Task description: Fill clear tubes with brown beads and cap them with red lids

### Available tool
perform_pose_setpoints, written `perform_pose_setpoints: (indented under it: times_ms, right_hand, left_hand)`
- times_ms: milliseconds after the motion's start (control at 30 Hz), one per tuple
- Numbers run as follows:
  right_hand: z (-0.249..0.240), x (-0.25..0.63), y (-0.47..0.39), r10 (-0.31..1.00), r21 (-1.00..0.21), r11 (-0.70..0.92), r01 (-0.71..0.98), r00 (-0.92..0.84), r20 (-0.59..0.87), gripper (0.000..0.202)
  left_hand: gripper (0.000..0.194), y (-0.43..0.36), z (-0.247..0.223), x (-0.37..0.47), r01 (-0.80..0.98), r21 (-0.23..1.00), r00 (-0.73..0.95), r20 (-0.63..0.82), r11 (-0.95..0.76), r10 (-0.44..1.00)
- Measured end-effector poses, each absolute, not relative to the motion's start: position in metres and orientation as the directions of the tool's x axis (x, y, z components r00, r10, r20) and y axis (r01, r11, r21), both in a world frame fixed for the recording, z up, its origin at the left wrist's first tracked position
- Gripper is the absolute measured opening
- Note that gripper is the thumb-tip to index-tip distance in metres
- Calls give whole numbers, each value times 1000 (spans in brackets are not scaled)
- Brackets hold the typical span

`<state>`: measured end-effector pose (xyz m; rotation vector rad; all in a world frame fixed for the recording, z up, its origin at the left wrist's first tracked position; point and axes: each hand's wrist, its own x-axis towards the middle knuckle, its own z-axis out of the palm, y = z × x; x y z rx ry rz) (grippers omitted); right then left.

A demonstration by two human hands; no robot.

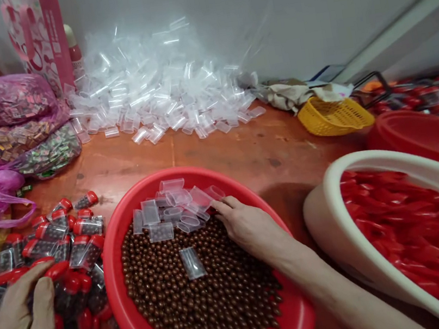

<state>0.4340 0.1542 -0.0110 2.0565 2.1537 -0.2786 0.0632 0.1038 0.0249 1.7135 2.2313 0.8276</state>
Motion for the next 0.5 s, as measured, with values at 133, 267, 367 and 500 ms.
perform_pose_setpoints:
  times_ms: [133,267,367,500]
  right_hand:
    - [-7,427,163,955,5,105,994,-99,-279,30]
    - [-3,427,157,933,-8,177,984,-170,-316,22]
    - [3,429,142,911,-58,243,968,-249,-329,16]
    - [14,436,117,901,-104,284,953,-302,-310,15]
  left_hand:
    - [33,116,32,91,847,530,-171,181,51,969]
    - [19,139,47,149,685,561,407,234,-465,883]
    - [22,162,49,189,537,383,764,158,-752,626]
    - [24,185,41,227,418,122,908,-48,-900,415]
